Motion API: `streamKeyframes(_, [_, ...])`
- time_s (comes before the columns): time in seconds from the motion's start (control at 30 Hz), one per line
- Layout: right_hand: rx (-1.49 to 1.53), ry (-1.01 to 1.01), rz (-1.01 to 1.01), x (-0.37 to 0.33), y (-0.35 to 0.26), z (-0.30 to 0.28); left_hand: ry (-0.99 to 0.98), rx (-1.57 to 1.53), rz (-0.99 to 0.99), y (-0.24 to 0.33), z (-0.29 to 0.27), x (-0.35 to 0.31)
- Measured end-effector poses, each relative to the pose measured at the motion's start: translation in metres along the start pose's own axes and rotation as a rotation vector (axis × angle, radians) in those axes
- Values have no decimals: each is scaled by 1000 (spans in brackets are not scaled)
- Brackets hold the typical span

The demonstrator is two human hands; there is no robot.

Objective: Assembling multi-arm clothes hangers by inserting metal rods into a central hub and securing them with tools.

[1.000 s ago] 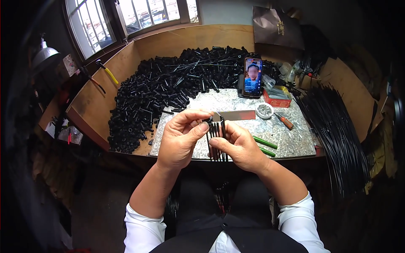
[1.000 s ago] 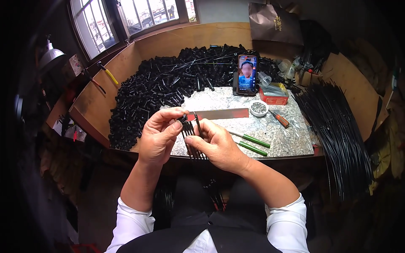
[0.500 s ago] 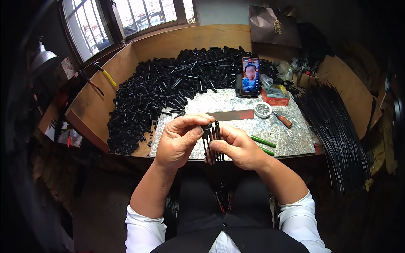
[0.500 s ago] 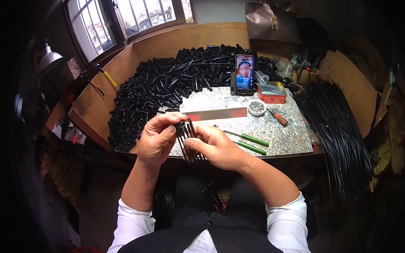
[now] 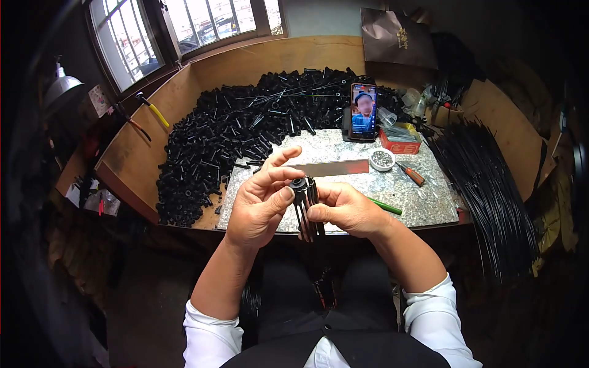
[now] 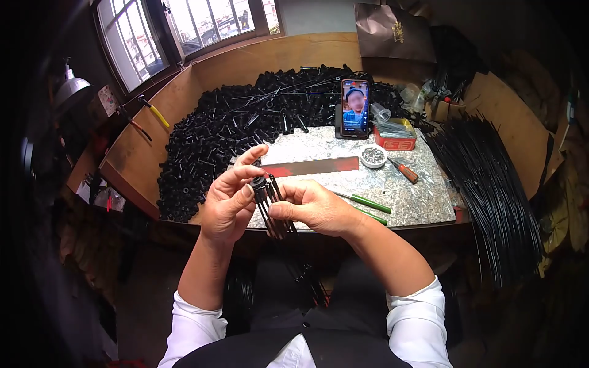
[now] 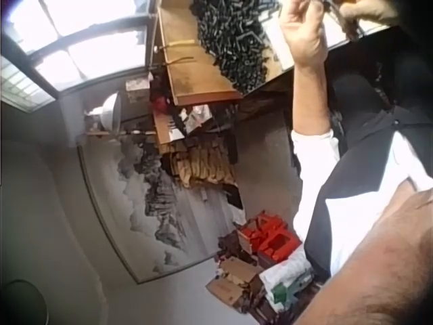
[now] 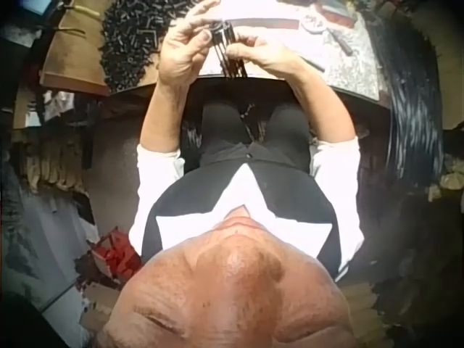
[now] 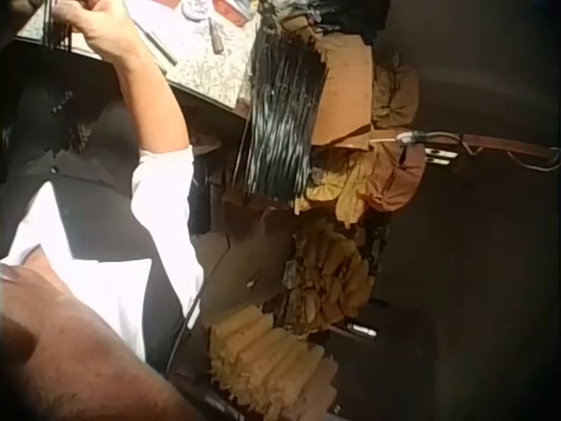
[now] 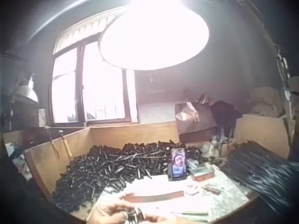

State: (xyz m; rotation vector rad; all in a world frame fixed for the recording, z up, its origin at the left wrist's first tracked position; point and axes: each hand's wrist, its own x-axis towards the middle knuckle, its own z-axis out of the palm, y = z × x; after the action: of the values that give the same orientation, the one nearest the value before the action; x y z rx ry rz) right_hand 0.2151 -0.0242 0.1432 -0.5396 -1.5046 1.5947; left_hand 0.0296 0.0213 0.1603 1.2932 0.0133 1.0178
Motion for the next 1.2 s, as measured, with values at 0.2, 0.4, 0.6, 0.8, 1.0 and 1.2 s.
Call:
streamKeyframes(0.2, [66, -69, -19, 3, 2, -2, -89, -69, -52, 2, -3, 3])
streamKeyframes(0.4, [181, -117, 35, 5, 1, 8, -210, -105, -106, 6, -10, 5])
streamKeyframes(0.6, [-52, 57, -15, 3, -3, 9, 10, -2, -48, 13, 2, 8])
streamKeyframes(0.8, [-444, 362, -83, 10, -9, 24, 267, 574, 3, 28, 14, -1])
streamKeyframes(1.0, [-608, 446, -365, 19, 13, 29, 282, 1065, 80, 27, 13, -6])
streamKeyframes(1.2, [-354, 321, -193, 12, 34, 13, 128, 1102, 91, 27, 6, -14])
